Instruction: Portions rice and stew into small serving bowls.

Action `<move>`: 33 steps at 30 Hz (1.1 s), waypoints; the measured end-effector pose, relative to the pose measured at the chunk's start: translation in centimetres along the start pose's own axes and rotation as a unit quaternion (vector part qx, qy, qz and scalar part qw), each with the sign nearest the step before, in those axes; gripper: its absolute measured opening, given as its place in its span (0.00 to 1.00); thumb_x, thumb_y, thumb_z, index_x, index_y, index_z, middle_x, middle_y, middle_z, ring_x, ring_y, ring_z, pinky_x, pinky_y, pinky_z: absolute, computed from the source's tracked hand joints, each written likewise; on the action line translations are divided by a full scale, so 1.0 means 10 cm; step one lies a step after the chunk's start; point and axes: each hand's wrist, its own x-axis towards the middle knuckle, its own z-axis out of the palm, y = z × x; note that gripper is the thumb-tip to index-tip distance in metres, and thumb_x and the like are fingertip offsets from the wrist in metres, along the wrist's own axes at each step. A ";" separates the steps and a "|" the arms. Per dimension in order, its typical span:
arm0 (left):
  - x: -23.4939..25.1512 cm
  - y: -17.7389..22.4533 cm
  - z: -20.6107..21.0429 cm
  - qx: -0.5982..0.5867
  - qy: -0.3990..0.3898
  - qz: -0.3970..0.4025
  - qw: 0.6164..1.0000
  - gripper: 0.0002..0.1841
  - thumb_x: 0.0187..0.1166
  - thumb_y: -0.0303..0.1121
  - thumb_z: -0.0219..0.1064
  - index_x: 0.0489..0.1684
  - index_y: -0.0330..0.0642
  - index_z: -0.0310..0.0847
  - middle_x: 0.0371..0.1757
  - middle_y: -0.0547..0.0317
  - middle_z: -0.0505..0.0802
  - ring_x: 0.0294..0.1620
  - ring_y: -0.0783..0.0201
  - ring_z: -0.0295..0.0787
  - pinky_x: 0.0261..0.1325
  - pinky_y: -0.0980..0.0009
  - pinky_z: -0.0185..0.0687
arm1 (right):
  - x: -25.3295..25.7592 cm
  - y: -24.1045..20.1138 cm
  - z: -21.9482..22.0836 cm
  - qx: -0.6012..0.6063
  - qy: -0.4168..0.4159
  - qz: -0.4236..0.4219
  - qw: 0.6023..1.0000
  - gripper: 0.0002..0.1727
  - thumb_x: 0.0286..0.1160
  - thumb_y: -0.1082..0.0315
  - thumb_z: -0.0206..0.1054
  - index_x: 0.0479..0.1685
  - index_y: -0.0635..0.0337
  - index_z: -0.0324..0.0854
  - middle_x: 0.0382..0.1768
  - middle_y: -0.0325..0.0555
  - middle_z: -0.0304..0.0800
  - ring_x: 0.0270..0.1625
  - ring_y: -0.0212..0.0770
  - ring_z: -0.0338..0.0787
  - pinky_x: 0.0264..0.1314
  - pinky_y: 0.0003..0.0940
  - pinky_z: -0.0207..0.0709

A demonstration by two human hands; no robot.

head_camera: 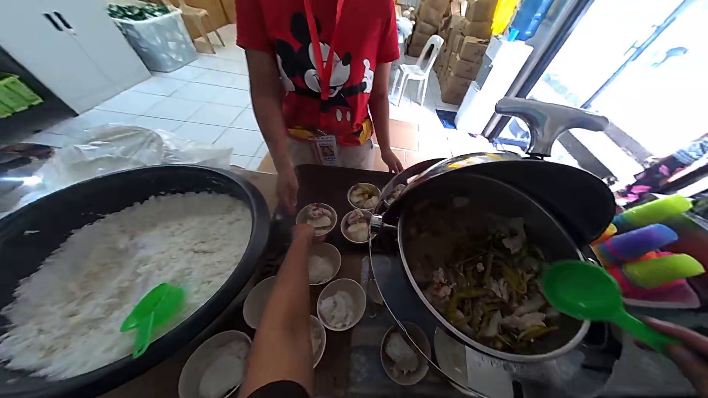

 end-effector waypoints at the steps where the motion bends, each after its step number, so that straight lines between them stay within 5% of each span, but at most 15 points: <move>1: -0.02 0.01 -0.07 0.035 0.002 0.015 0.999 0.21 0.85 0.26 0.56 0.72 0.21 0.69 0.71 0.25 0.80 0.65 0.39 0.84 0.67 0.45 0.79 | 0.10 0.00 0.06 -0.030 -0.007 -0.008 1.000 0.19 0.87 0.74 0.54 0.61 0.84 0.80 0.55 0.65 0.91 0.58 0.31 0.91 0.67 0.24 0.81; 4: -0.46 0.21 -0.39 0.122 -0.006 0.061 0.991 0.23 0.89 0.36 0.55 0.70 0.22 0.72 0.63 0.25 0.84 0.57 0.38 0.88 0.63 0.42 0.81 | 0.53 0.03 0.38 -0.142 -0.007 -0.062 0.988 0.19 0.83 0.68 0.54 0.58 0.67 0.89 0.49 0.58 0.96 0.49 0.46 0.95 0.57 0.40 0.86; 6: -1.04 0.22 -0.61 0.100 0.028 0.111 0.988 0.24 0.90 0.37 0.51 0.78 0.28 0.65 0.59 0.26 0.86 0.48 0.39 0.90 0.54 0.43 0.84 | 0.89 0.02 0.63 -0.169 -0.065 -0.073 0.981 0.17 0.85 0.70 0.56 0.61 0.63 0.89 0.51 0.60 0.95 0.52 0.60 0.95 0.56 0.62 0.85; 8: -1.73 0.00 -0.73 0.043 0.056 0.180 0.981 0.27 0.92 0.36 0.47 0.87 0.36 0.56 0.65 0.29 0.84 0.43 0.42 0.91 0.47 0.45 0.86 | 1.26 -0.03 0.90 -0.220 -0.128 -0.062 0.965 0.17 0.86 0.74 0.59 0.66 0.59 0.89 0.55 0.61 0.94 0.56 0.67 0.93 0.56 0.70 0.81; 10: -2.37 -0.32 -0.71 0.013 0.057 0.231 0.971 0.25 0.93 0.37 0.48 0.84 0.33 0.60 0.68 0.31 0.82 0.42 0.47 0.92 0.43 0.49 0.89 | 1.61 -0.06 1.15 -0.270 -0.181 -0.050 0.944 0.19 0.84 0.76 0.59 0.68 0.57 0.87 0.61 0.61 0.92 0.59 0.69 0.91 0.57 0.71 0.80; 12: -2.81 -0.66 -0.58 0.009 0.030 0.243 0.969 0.20 0.92 0.35 0.50 0.71 0.26 0.70 0.62 0.33 0.85 0.40 0.50 0.92 0.41 0.52 0.89 | 1.88 -0.06 1.36 -0.291 -0.204 -0.060 0.933 0.18 0.80 0.78 0.61 0.65 0.61 0.87 0.58 0.66 0.91 0.58 0.72 0.90 0.56 0.73 0.79; 16: -3.28 -1.32 -0.26 0.002 -0.059 0.171 0.983 0.17 0.92 0.28 0.43 0.64 0.22 0.71 0.43 0.43 0.85 0.35 0.59 0.87 0.39 0.62 0.86 | 2.21 -0.03 1.67 -0.247 -0.257 -0.059 0.932 0.21 0.81 0.75 0.62 0.72 0.56 0.84 0.63 0.64 0.89 0.68 0.69 0.87 0.68 0.70 0.75; 20: -3.50 -1.86 0.00 -0.011 -0.062 0.094 0.994 0.16 0.80 0.17 0.42 0.54 0.24 0.75 0.39 0.49 0.83 0.33 0.65 0.83 0.38 0.68 0.82 | 2.13 -0.07 1.66 -0.181 -0.296 -0.135 0.928 0.20 0.86 0.75 0.57 0.69 0.54 0.87 0.61 0.61 0.92 0.66 0.67 0.89 0.68 0.70 0.76; 23: -3.59 -2.06 0.25 -0.007 -0.077 0.037 0.996 0.17 0.85 0.21 0.43 0.61 0.25 0.75 0.42 0.45 0.83 0.34 0.61 0.80 0.39 0.64 0.78 | 1.87 -0.10 1.57 -0.164 -0.321 -0.266 0.894 0.19 0.78 0.80 0.62 0.63 0.57 0.90 0.56 0.57 0.94 0.56 0.63 0.93 0.59 0.66 0.82; 27: -3.71 -2.08 0.66 -0.061 -0.145 -0.036 0.987 0.23 0.92 0.30 0.48 0.82 0.28 0.60 0.70 0.30 0.79 0.57 0.45 0.87 0.55 0.52 0.84 | 1.69 -0.14 1.24 -0.182 -0.359 -0.351 0.846 0.21 0.73 0.85 0.65 0.62 0.60 0.89 0.54 0.57 0.94 0.54 0.61 0.93 0.56 0.61 0.83; 33: -3.69 -2.09 1.15 -0.147 -0.105 -0.063 0.982 0.35 0.91 0.37 0.56 0.91 0.33 0.40 0.80 0.26 0.71 0.65 0.38 0.85 0.59 0.47 0.85 | 1.70 0.18 0.44 -0.215 -0.201 -0.434 0.852 0.22 0.64 0.86 0.70 0.54 0.55 0.93 0.38 0.52 0.93 0.38 0.57 0.94 0.34 0.55 0.86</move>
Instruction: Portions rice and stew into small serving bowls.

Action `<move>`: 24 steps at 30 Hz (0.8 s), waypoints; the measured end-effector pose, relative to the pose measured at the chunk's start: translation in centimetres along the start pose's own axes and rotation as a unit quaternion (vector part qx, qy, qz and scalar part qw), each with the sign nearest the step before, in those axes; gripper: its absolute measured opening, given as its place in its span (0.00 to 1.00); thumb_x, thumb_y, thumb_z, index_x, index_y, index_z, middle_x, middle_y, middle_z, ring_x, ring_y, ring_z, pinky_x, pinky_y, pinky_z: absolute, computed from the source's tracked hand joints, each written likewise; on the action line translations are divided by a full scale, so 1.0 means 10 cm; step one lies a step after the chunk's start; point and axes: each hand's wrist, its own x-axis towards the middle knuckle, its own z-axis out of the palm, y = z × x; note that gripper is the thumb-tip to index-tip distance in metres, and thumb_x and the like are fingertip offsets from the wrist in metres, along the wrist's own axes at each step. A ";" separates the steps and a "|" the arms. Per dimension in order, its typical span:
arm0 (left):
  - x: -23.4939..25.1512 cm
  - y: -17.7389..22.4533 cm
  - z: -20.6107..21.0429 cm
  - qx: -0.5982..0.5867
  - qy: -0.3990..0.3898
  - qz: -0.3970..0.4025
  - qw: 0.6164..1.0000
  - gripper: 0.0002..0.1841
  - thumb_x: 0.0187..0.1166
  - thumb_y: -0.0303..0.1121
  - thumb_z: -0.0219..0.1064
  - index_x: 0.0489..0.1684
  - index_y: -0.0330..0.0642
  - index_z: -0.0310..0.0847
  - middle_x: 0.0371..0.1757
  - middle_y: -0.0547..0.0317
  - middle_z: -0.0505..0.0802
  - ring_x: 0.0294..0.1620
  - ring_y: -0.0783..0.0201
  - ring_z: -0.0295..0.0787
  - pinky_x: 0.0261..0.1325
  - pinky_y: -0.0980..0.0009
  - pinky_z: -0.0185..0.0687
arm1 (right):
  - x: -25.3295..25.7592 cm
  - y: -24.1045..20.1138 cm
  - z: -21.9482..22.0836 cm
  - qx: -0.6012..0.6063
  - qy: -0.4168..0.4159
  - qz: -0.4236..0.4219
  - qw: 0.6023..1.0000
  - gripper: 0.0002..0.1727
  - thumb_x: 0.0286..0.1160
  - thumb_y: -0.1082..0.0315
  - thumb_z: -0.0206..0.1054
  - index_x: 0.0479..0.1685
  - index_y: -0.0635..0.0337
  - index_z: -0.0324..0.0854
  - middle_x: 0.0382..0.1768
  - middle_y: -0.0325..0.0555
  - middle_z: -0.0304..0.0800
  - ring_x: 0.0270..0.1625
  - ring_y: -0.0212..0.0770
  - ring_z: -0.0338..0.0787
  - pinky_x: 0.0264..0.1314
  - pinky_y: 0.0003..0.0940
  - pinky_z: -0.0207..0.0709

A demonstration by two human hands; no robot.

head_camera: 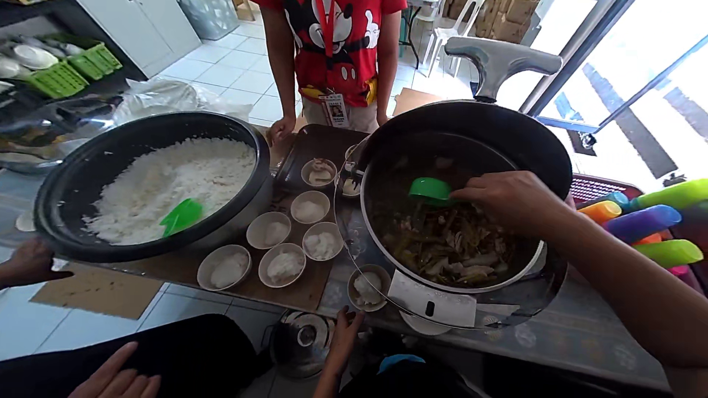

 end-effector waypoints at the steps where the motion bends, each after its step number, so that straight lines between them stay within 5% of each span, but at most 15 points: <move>1: 0.02 -0.01 0.04 -0.014 0.002 -0.002 1.000 0.36 0.91 0.37 0.56 0.91 0.33 0.39 0.80 0.26 0.71 0.63 0.38 0.86 0.58 0.47 0.86 | -0.11 0.04 -0.10 -0.014 0.004 0.021 1.000 0.20 0.67 0.86 0.69 0.54 0.55 0.93 0.38 0.54 0.93 0.38 0.59 0.94 0.34 0.57 0.85; 7: 0.07 0.03 0.26 -0.092 0.023 -0.016 0.995 0.28 0.94 0.34 0.49 0.89 0.35 0.43 0.76 0.27 0.73 0.53 0.45 0.89 0.50 0.55 0.87 | -0.31 0.37 -0.12 -0.057 -0.031 0.245 0.967 0.16 0.78 0.83 0.58 0.57 0.66 0.89 0.50 0.70 0.92 0.49 0.76 0.91 0.44 0.74 0.79; 12: 0.17 -0.01 0.36 -0.154 0.055 -0.017 0.986 0.27 0.95 0.32 0.45 0.89 0.37 0.42 0.71 0.29 0.75 0.45 0.49 0.90 0.43 0.59 0.88 | -0.02 0.44 0.26 -0.051 -0.145 0.334 0.930 0.16 0.82 0.79 0.60 0.63 0.69 0.84 0.56 0.72 0.89 0.57 0.76 0.89 0.51 0.72 0.79; 18: 0.20 0.00 0.41 -0.190 0.073 -0.011 0.979 0.26 0.93 0.27 0.45 0.89 0.39 0.42 0.60 0.32 0.82 0.38 0.53 0.92 0.37 0.62 0.89 | 0.33 0.65 0.69 -0.003 -0.141 0.287 0.947 0.15 0.85 0.76 0.60 0.65 0.70 0.82 0.61 0.72 0.87 0.64 0.74 0.87 0.63 0.71 0.76; 24: 0.26 0.00 0.41 -0.205 0.089 -0.014 0.974 0.26 0.92 0.25 0.48 0.87 0.36 0.46 0.61 0.32 0.81 0.38 0.54 0.91 0.38 0.63 0.89 | 0.39 0.65 0.44 0.031 -0.119 0.237 0.964 0.20 0.80 0.77 0.63 0.69 0.57 0.86 0.62 0.64 0.90 0.63 0.71 0.88 0.62 0.73 0.76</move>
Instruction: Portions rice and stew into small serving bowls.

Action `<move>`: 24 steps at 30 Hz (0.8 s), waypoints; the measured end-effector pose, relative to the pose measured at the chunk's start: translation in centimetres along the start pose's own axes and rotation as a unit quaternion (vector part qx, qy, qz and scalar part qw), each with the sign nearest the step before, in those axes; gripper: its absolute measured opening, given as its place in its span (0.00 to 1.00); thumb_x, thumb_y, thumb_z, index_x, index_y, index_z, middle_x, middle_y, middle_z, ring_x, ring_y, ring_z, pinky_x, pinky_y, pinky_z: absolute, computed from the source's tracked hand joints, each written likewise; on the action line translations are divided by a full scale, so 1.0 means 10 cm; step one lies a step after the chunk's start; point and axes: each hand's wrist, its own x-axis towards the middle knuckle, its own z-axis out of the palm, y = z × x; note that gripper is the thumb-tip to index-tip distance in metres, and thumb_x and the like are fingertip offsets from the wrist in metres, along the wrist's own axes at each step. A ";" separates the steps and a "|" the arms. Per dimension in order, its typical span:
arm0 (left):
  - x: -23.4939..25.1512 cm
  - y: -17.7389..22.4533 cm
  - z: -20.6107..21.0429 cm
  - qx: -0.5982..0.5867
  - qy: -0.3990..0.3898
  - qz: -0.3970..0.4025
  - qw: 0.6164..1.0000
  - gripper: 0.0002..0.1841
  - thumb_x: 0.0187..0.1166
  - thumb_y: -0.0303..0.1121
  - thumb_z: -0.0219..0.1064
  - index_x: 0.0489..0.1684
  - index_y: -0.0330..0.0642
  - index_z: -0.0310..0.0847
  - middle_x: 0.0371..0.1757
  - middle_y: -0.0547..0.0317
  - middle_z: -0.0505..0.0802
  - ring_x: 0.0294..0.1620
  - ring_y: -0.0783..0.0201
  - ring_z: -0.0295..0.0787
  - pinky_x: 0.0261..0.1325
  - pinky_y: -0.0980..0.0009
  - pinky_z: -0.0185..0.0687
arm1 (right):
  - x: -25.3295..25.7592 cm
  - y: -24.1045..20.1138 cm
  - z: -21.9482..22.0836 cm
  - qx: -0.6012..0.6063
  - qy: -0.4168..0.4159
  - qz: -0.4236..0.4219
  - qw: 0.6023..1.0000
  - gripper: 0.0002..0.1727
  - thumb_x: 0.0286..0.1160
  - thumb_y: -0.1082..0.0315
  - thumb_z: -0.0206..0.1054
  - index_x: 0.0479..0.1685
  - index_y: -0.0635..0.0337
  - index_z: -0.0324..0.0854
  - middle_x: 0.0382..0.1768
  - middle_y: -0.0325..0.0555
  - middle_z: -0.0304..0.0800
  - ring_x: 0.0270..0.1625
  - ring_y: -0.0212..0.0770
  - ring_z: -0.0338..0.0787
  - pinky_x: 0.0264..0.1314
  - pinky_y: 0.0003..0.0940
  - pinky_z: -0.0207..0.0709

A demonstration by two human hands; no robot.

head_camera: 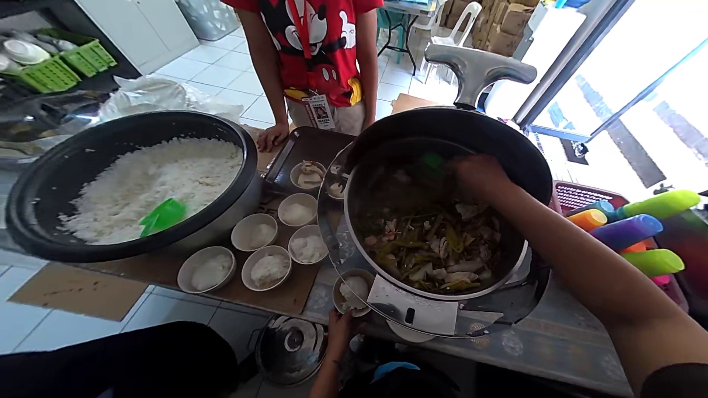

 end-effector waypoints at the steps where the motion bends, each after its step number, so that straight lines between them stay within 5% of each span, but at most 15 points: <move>1: 0.01 0.00 0.00 -0.006 0.004 -0.003 1.000 0.26 0.91 0.25 0.48 0.87 0.36 0.46 0.61 0.32 0.80 0.38 0.54 0.90 0.38 0.62 0.89 | 0.02 0.02 -0.02 -0.004 -0.005 0.020 1.000 0.20 0.80 0.77 0.64 0.69 0.57 0.86 0.60 0.66 0.90 0.63 0.72 0.88 0.62 0.73 0.76; 8: 0.04 0.01 -0.04 -0.006 0.015 -0.011 1.000 0.24 0.91 0.25 0.45 0.84 0.34 0.45 0.50 0.34 0.83 0.32 0.53 0.90 0.33 0.61 0.88 | 0.34 -0.16 0.11 0.121 -0.052 0.079 0.988 0.20 0.87 0.73 0.58 0.75 0.59 0.81 0.67 0.67 0.86 0.72 0.69 0.83 0.75 0.67 0.72; 18: -0.24 0.04 -0.40 -0.013 -0.039 0.002 0.999 0.27 0.84 0.23 0.45 0.84 0.39 0.45 0.50 0.38 0.85 0.34 0.52 0.92 0.31 0.60 0.90 | 0.15 -0.72 0.25 0.152 -0.063 -0.125 0.978 0.17 0.88 0.73 0.57 0.65 0.58 0.88 0.56 0.58 0.94 0.61 0.61 0.91 0.69 0.63 0.78; 24: -0.47 0.12 -0.69 -0.012 -0.012 0.028 0.999 0.29 0.81 0.24 0.46 0.83 0.39 0.46 0.49 0.38 0.87 0.34 0.52 0.93 0.31 0.60 0.90 | -0.16 -0.83 0.09 0.250 -0.167 -0.096 0.949 0.16 0.91 0.72 0.55 0.67 0.61 0.86 0.52 0.55 0.94 0.51 0.48 0.93 0.63 0.48 0.83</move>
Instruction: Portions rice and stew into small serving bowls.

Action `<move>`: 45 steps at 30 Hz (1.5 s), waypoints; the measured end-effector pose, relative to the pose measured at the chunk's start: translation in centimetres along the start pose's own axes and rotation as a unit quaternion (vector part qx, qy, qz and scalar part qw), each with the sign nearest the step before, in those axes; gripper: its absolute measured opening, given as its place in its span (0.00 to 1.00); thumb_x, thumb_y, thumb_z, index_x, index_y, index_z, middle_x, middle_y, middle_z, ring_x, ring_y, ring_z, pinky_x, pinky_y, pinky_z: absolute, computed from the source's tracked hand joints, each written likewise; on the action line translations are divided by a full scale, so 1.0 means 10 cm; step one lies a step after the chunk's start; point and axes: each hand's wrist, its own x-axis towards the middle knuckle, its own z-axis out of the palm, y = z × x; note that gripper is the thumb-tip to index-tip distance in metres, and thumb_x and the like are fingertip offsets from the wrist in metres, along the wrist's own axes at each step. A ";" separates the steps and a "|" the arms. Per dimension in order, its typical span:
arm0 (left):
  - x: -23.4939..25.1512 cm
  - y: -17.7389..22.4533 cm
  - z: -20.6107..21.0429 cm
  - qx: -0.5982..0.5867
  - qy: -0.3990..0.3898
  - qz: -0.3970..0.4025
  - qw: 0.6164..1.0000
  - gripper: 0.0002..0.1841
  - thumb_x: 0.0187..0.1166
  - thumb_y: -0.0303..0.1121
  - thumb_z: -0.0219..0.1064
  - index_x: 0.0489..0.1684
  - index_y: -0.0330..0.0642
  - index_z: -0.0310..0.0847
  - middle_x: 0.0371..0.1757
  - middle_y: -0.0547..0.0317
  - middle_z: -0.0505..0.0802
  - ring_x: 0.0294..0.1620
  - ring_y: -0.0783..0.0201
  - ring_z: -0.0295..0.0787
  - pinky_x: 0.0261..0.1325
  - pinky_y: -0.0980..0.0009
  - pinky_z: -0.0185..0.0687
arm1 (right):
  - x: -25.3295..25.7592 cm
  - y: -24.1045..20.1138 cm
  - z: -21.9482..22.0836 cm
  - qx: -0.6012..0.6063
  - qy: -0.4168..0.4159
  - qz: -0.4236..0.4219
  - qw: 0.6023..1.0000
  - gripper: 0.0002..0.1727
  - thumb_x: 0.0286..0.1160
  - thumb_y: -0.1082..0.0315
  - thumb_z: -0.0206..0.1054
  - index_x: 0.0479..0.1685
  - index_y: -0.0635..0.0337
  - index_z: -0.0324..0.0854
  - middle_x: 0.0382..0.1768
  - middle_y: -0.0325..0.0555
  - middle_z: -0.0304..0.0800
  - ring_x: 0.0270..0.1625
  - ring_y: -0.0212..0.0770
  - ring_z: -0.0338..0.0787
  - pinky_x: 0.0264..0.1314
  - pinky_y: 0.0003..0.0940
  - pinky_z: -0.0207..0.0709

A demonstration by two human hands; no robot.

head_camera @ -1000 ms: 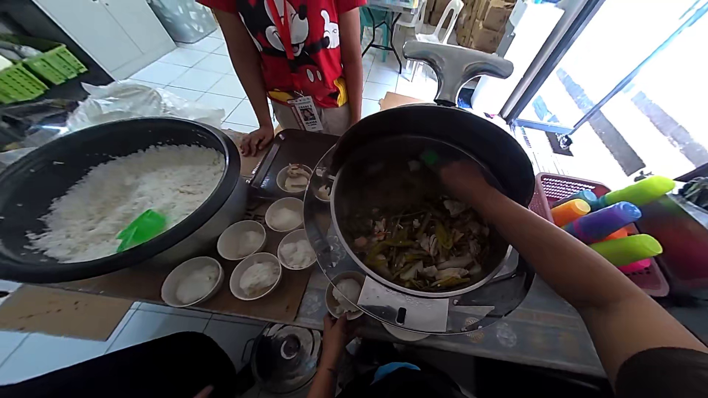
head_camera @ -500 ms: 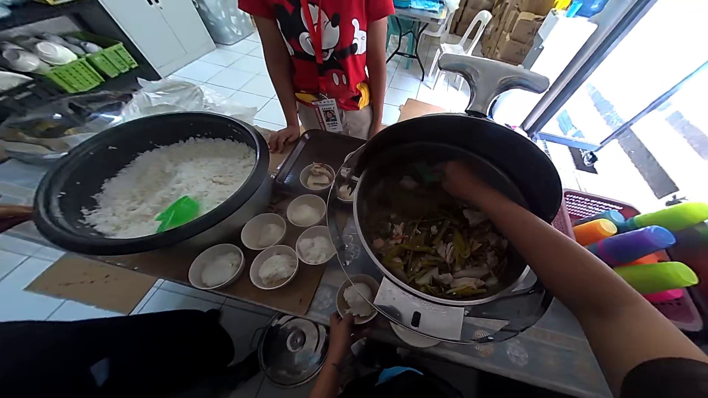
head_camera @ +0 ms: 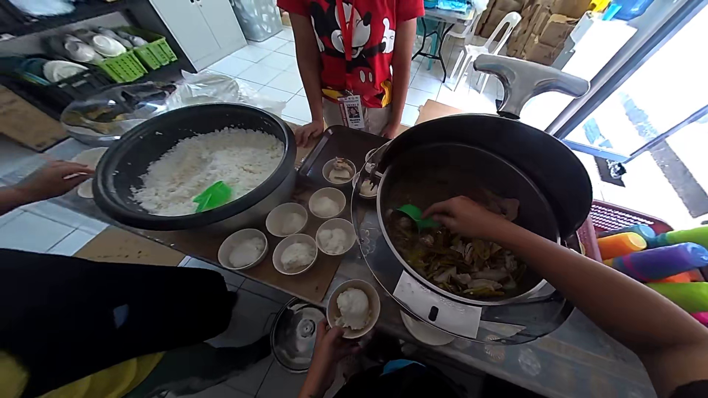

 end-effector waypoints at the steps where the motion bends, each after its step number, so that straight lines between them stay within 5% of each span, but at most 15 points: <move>1: -0.03 0.01 -0.04 0.000 0.004 0.004 1.000 0.29 0.80 0.25 0.46 0.83 0.39 0.45 0.49 0.38 0.87 0.34 0.53 0.93 0.32 0.61 0.90 | -0.01 0.00 -0.02 0.041 -0.005 0.011 0.999 0.16 0.92 0.72 0.55 0.66 0.62 0.86 0.53 0.55 0.93 0.52 0.45 0.93 0.64 0.44 0.82; 6: -0.21 0.10 -0.18 -0.022 0.012 0.040 0.999 0.31 0.76 0.26 0.48 0.82 0.39 0.45 0.53 0.41 0.86 0.37 0.53 0.94 0.31 0.61 0.91 | 0.09 0.07 0.09 0.227 0.018 0.068 0.971 0.15 0.92 0.71 0.54 0.64 0.65 0.84 0.48 0.48 0.92 0.44 0.29 0.88 0.51 0.28 0.79; 14: -0.35 0.30 -0.26 -0.046 0.011 0.099 0.994 0.32 0.71 0.30 0.50 0.80 0.41 0.47 0.51 0.48 0.88 0.38 0.57 0.94 0.28 0.63 0.91 | -0.03 0.09 0.09 0.266 0.033 0.062 0.961 0.14 0.91 0.72 0.56 0.61 0.64 0.86 0.42 0.43 0.93 0.38 0.27 0.87 0.43 0.24 0.78; 21: -0.52 0.61 -0.23 -0.068 0.006 0.145 0.987 0.27 0.73 0.30 0.49 0.74 0.43 0.51 0.47 0.53 0.90 0.36 0.60 0.95 0.28 0.65 0.91 | 0.06 0.18 0.20 0.421 0.074 0.121 0.896 0.15 0.93 0.70 0.52 0.64 0.64 0.83 0.31 0.37 0.89 0.15 0.19 0.63 0.18 0.15 0.56; 31: -0.70 1.15 0.00 -0.062 -0.070 0.202 0.975 0.28 0.78 0.29 0.45 0.80 0.47 0.47 0.47 0.53 0.91 0.36 0.58 0.96 0.28 0.66 0.93 | 0.28 0.39 0.18 0.535 0.159 0.164 0.814 0.17 0.93 0.71 0.49 0.73 0.61 0.74 0.33 0.34 0.86 0.14 0.19 0.59 0.16 0.15 0.54; 45: -0.82 1.80 1.20 -0.053 -0.248 0.095 0.963 0.23 0.91 0.30 0.50 0.82 0.43 0.49 0.48 0.44 0.88 0.39 0.53 0.94 0.39 0.64 0.93 | -1.01 0.17 -0.43 0.511 0.299 0.024 0.806 0.18 0.94 0.72 0.46 0.68 0.62 0.79 0.34 0.35 0.90 0.15 0.17 0.65 0.16 0.11 0.58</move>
